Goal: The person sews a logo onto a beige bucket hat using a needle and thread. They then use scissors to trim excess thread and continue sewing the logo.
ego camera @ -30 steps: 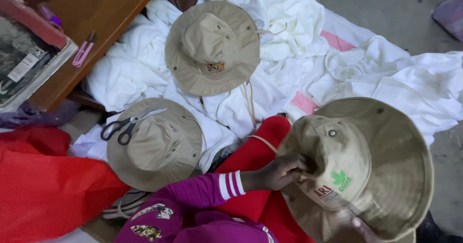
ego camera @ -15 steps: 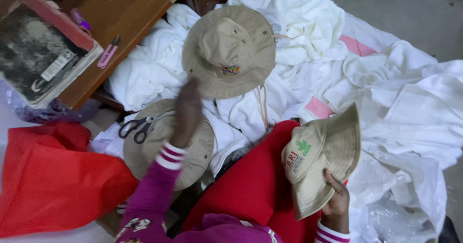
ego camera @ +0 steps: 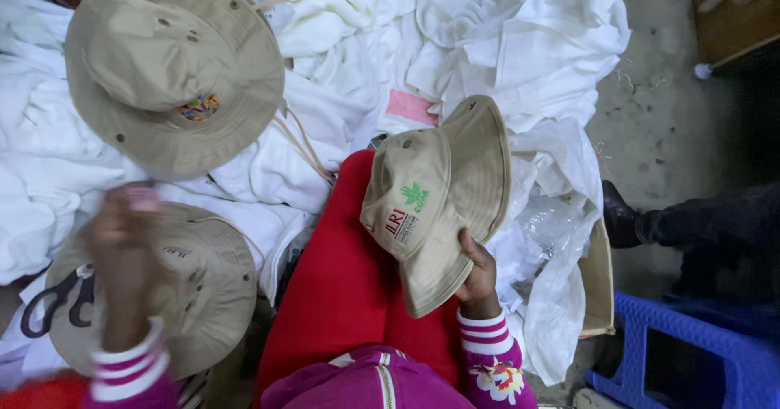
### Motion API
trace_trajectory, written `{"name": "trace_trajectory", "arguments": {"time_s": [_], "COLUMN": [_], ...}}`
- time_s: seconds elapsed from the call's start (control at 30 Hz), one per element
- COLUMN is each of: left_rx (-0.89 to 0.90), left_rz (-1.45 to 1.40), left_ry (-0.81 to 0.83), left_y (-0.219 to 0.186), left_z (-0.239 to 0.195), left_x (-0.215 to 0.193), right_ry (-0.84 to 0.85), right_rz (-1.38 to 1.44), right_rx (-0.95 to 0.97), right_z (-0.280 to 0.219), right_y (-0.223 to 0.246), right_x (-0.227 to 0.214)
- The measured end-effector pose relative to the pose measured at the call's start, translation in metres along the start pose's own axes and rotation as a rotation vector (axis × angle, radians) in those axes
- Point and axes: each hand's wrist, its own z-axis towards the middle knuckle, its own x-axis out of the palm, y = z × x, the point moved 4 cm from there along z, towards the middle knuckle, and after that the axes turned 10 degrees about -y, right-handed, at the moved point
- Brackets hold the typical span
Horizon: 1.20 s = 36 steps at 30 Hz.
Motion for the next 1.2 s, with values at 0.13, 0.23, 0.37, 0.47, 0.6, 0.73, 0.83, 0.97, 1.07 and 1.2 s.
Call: {"name": "trace_trajectory", "arguments": {"time_s": [0.13, 0.23, 0.37, 0.47, 0.6, 0.73, 0.83, 0.97, 1.07, 1.2], "left_rx": [-0.057, 0.292, 0.528, 0.557, 0.564, 0.571, 0.622, 0.687, 0.729, 0.68], "left_rz": [-0.1, 0.084, 0.114, 0.105, 0.156, 0.15, 0.115, 0.106, 0.127, 0.162], "left_ry": [0.44, 0.585, 0.531, 0.533, 0.531, 0.534, 0.536, 0.494, 0.467, 0.449], "left_y": [-0.12, -0.151, -0.15, -0.145, -0.148, -0.143, -0.146, -0.144, -0.144, -0.151], "left_z": [-0.097, -0.128, -0.126, -0.138, -0.138, -0.136, -0.134, -0.138, -0.15, -0.154], "left_x": [0.16, 0.211, 0.23, 0.227, 0.223, 0.222, 0.225, 0.229, 0.229, 0.233], "right_ry": [0.117, 0.265, 0.287, 0.234, 0.269, 0.279, 0.263, 0.233, 0.203, 0.204], "right_rz": [0.055, 0.182, 0.303, 0.322, 0.34, 0.377, 0.379, 0.414, 0.387, 0.398], "right_rx": [-0.033, -0.088, -0.166, -0.221, -0.207, -0.201, -0.213, -0.217, -0.227, -0.223], "right_z": [-0.016, -0.033, -0.043, -0.044, -0.048, -0.044, -0.045, -0.048, -0.047, -0.042], "right_y": [0.007, 0.012, 0.02, 0.019, 0.02, 0.019, 0.025, 0.027, 0.024, 0.025], "right_x": [0.021, 0.041, 0.042, 0.05, 0.082, 0.08, 0.079, 0.087, 0.089, 0.078]}}
